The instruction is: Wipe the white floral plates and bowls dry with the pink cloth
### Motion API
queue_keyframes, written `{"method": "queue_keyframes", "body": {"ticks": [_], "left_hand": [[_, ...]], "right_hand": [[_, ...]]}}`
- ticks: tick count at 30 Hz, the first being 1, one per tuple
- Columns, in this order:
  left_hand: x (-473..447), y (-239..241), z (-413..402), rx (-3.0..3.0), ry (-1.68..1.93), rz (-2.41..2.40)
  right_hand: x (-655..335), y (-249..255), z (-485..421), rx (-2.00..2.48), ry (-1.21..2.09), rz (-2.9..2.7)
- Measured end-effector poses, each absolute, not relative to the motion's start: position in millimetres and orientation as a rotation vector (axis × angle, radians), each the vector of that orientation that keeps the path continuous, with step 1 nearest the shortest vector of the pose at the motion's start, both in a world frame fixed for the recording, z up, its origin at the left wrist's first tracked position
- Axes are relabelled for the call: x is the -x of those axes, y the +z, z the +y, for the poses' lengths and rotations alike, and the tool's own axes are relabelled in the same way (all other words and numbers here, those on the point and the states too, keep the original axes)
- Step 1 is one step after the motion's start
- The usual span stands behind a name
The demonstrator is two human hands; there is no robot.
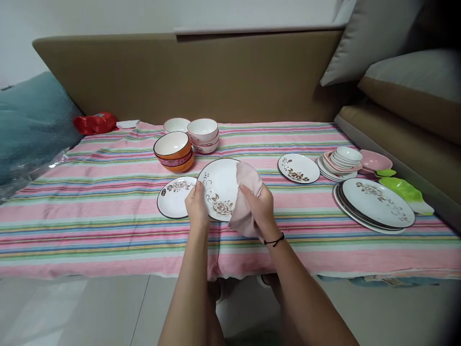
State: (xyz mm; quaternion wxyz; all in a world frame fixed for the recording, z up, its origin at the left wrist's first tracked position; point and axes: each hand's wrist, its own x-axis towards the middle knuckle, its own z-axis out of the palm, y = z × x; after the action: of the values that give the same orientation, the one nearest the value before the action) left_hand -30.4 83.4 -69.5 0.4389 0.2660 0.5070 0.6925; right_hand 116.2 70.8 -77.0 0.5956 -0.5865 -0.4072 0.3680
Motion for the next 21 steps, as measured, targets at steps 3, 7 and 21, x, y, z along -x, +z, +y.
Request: {"method": "queue_keyframes", "body": {"ticks": [3, 7, 21], "left_hand": [[37.1, -63.8, 78.9, -0.73, 1.586, 1.264], [41.9, -58.7, 74.5, -0.811, 1.332, 1.263], [21.5, -67.8, 76.1, -0.709, 1.416, 1.162]], "right_hand": [[-130.2, -75.0, 76.6, 1.393, 0.809, -1.06], [-143.9, -77.3, 79.2, 1.46, 0.733, -1.217], [-120.7, -81.9, 76.0, 1.374, 0.147, -2.086]]}}
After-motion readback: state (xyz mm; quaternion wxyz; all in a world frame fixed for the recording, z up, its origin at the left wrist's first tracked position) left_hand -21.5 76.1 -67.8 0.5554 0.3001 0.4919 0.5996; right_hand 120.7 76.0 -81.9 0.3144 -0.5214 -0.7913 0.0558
